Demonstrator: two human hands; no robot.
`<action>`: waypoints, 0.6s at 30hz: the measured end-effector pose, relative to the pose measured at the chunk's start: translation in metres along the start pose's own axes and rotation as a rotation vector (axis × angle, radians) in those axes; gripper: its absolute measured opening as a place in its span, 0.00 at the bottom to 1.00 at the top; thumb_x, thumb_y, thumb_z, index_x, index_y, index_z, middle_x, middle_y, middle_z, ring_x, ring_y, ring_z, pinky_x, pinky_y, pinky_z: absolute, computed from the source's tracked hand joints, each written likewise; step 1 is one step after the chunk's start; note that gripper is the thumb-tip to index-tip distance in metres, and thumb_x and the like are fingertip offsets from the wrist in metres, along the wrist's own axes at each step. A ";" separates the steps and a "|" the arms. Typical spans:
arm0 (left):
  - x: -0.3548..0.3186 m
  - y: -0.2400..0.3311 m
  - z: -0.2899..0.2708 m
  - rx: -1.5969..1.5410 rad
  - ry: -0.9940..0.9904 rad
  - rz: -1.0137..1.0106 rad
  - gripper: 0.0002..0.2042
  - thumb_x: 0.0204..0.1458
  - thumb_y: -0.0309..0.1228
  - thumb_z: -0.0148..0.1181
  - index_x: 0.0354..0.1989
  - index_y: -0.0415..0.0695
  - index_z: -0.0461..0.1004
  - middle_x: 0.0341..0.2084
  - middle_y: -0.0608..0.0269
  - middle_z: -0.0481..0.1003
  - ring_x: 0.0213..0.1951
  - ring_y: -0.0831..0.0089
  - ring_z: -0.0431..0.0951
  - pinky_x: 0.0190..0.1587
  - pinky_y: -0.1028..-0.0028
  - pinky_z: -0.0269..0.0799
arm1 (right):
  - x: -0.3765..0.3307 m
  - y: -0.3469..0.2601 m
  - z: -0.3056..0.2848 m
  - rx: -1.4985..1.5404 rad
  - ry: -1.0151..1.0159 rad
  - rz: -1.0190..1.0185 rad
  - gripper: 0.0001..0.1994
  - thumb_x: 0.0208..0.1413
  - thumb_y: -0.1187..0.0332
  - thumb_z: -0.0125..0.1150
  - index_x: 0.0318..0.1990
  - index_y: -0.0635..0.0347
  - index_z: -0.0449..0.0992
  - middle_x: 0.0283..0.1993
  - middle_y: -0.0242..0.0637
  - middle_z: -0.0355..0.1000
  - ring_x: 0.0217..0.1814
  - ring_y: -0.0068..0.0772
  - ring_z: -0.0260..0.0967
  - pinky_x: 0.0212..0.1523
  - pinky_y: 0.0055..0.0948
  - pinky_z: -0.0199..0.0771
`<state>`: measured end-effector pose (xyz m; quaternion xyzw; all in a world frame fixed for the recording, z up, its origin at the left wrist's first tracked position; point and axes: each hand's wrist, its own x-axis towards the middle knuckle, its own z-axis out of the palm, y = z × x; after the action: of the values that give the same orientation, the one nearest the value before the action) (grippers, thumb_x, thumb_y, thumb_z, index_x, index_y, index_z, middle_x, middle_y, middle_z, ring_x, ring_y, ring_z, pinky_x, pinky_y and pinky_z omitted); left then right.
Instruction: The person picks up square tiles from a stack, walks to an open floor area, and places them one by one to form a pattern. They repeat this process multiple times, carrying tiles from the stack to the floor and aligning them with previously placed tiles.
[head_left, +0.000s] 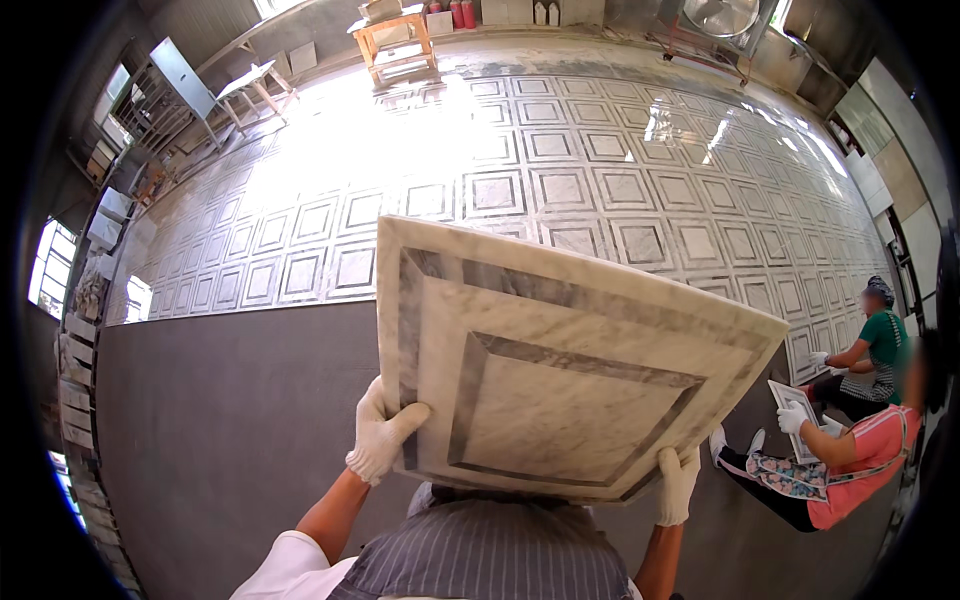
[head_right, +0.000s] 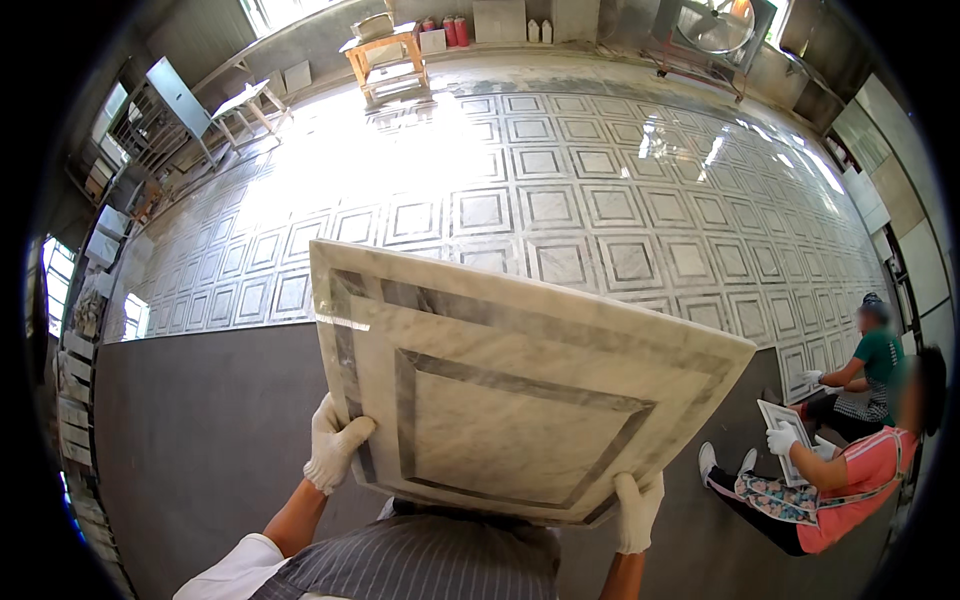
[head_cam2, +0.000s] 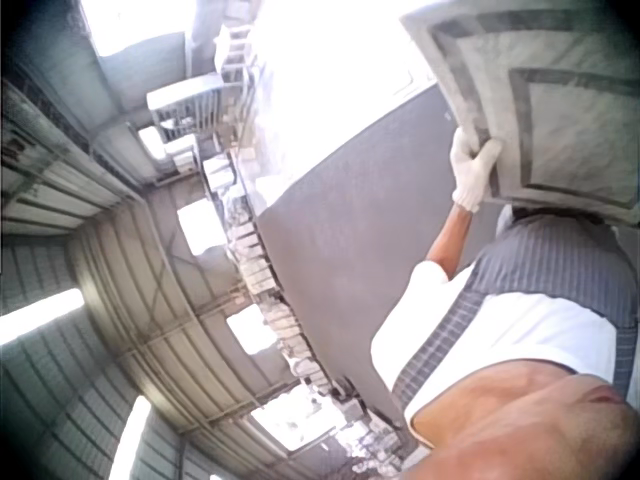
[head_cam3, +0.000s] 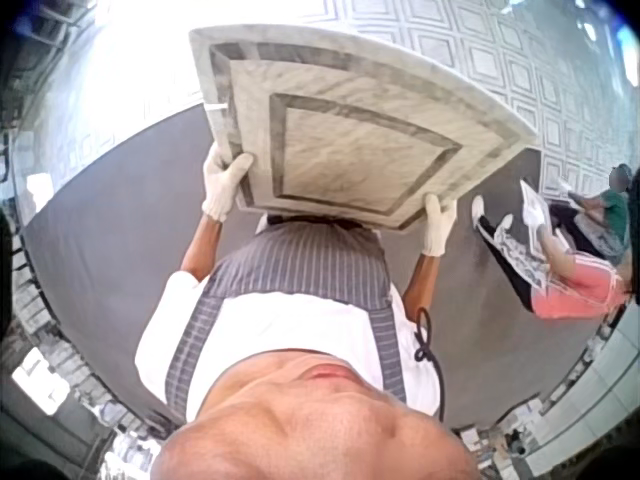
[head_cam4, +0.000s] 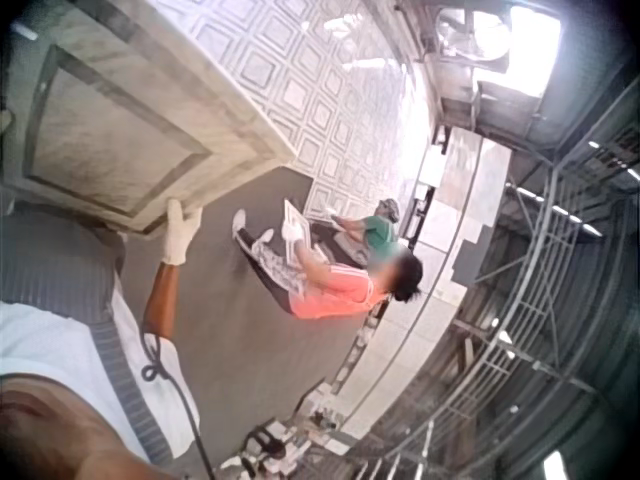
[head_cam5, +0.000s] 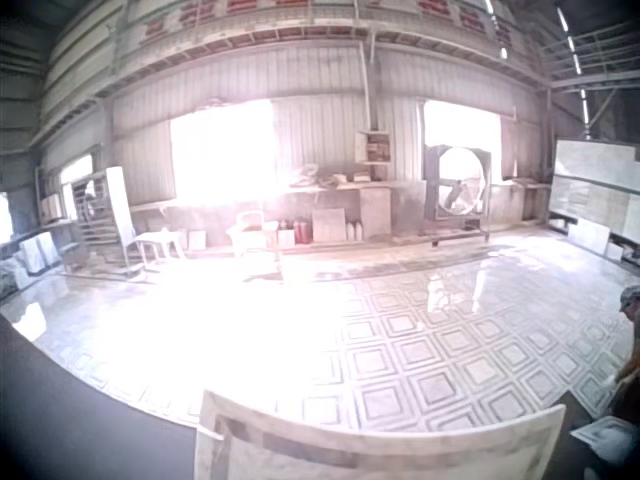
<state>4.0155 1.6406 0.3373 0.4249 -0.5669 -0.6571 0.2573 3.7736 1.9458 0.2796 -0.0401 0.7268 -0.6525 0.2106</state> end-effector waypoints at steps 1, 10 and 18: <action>0.016 0.009 0.009 -0.003 -0.001 0.006 0.17 0.45 0.23 0.63 0.46 0.36 0.70 0.37 0.64 0.76 0.38 0.79 0.74 0.43 0.75 0.72 | 0.017 -0.001 0.005 0.005 0.005 0.001 0.22 0.49 0.74 0.56 0.54 0.69 0.68 0.46 0.34 0.72 0.44 0.24 0.67 0.49 0.24 0.66; 0.161 0.041 0.078 0.108 0.084 -0.061 0.17 0.45 0.24 0.60 0.46 0.37 0.71 0.37 0.65 0.77 0.37 0.80 0.74 0.42 0.77 0.71 | 0.196 -0.047 0.055 0.055 -0.014 0.080 0.18 0.50 0.74 0.58 0.50 0.69 0.71 0.42 0.33 0.73 0.40 0.22 0.67 0.45 0.23 0.67; 0.324 0.051 0.125 0.098 0.070 -0.164 0.16 0.50 0.28 0.64 0.46 0.37 0.71 0.37 0.64 0.77 0.37 0.79 0.75 0.42 0.76 0.73 | 0.337 -0.051 0.125 0.129 0.009 0.279 0.16 0.52 0.74 0.60 0.49 0.68 0.71 0.41 0.34 0.74 0.40 0.24 0.69 0.44 0.24 0.69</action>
<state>3.7381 1.4291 0.2990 0.5045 -0.5527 -0.6321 0.2011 3.5014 1.7095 0.2353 0.0779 0.6828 -0.6624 0.2982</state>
